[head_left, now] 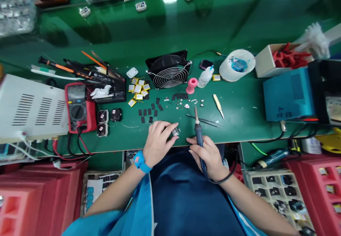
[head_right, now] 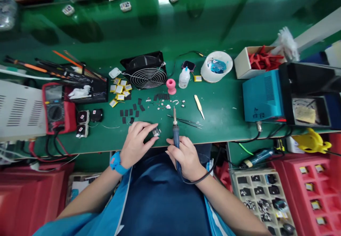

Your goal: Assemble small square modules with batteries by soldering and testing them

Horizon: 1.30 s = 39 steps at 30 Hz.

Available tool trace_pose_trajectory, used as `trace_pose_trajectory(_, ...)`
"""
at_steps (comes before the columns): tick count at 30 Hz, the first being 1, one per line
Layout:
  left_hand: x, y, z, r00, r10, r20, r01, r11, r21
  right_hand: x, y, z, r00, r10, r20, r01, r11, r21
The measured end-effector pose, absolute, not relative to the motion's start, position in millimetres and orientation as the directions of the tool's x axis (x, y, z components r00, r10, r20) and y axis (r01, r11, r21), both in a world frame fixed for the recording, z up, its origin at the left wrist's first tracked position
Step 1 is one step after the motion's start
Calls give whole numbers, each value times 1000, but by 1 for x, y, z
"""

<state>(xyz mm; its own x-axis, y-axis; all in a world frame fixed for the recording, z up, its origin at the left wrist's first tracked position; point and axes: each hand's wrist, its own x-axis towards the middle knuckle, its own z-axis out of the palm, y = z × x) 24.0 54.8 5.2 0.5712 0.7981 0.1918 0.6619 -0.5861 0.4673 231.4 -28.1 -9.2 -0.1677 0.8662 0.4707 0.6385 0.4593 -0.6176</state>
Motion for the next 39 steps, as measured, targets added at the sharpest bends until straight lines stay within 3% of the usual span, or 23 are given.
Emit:
trace_pose_trajectory(7, 15, 44, 6, 504, 847, 170, 709, -518, 479, 236, -30, -6, -153, 876, 457, 591, 452, -668)
trace_pose_trajectory(10, 21, 48, 4, 485, 858, 165, 708, -497, 501, 244, -35, 1, -128, 899, 418, 507, 422, -752)
trace_pose_trajectory(15, 26, 49, 3, 449, 879, 158, 701, -457, 548, 264, -46, 23, 134, 978, 163, 350, 107, -931)
trace_pose_trajectory(20, 26, 47, 2, 414, 898, 151, 705, -421, 570, 270, -52, 34, 288, 957, -37, 216, -103, -971)
trace_pose_trajectory(23, 27, 47, 3, 405, 902, 147, 698, -409, 587, 268, -52, 33, 262, 965, -8, 262, -79, -962)
trace_pose_trajectory(30, 28, 46, 3, 399, 906, 140, 696, -399, 597, 260, -43, 29, 115, 977, 179, 254, 145, -956)
trace_pose_trajectory(39, 28, 46, 0, 413, 886, 212, 682, -455, 572, 255, -39, 29, 99, 973, 209, 296, 172, -940)
